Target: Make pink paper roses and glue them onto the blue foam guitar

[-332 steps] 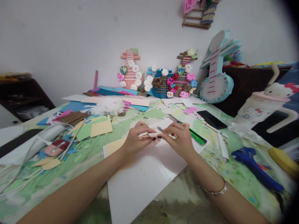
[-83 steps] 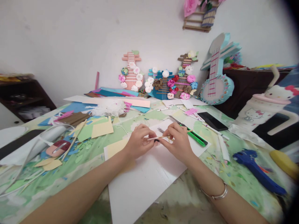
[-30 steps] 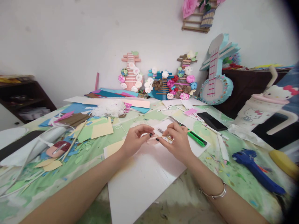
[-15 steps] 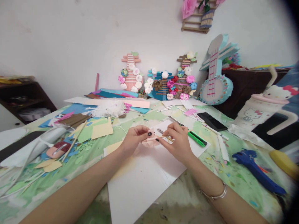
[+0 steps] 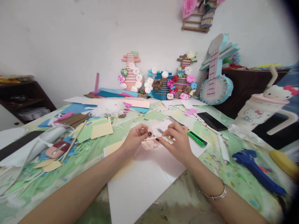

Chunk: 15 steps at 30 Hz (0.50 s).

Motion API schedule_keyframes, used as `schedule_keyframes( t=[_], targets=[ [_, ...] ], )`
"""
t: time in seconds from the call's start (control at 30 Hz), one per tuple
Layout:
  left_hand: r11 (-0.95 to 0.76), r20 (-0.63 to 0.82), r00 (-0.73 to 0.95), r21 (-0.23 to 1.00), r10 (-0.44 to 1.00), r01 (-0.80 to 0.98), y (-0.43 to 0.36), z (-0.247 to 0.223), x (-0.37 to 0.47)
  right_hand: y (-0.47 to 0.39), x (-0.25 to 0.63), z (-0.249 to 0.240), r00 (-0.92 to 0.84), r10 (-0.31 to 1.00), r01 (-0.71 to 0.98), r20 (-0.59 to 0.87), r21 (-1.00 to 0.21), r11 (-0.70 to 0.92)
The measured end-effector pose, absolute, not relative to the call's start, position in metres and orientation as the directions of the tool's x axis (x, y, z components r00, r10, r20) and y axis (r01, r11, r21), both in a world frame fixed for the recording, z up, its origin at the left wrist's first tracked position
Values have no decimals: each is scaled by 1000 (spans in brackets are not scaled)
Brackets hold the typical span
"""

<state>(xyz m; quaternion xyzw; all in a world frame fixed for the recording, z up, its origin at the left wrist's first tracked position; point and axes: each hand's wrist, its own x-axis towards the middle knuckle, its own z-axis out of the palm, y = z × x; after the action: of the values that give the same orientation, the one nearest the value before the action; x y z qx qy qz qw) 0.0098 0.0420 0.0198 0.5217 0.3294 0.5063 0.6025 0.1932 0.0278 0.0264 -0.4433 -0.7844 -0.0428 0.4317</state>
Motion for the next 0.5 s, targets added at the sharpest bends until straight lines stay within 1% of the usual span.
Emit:
schedule_keyframes(
  t=[0.1, 0.27, 0.37, 0.5],
  targets=[
    [-97, 170, 264, 959, 950, -266, 39, 23, 9, 29, 194, 26, -230, 667, 726, 709, -332, 602],
    [-299, 343, 271, 935, 900, -189, 43, 22, 5, 30, 195, 26, -204, 701, 714, 684, -386, 584],
    [-330, 356, 306, 934, 883, -135, 46, 19, 4, 30, 195, 27, -191, 720, 714, 667, -409, 568],
    [-314, 338, 268, 940, 902, -130, 46, 18, 3, 31, 195, 28, -176, 733, 707, 657, -434, 558]
  ],
)
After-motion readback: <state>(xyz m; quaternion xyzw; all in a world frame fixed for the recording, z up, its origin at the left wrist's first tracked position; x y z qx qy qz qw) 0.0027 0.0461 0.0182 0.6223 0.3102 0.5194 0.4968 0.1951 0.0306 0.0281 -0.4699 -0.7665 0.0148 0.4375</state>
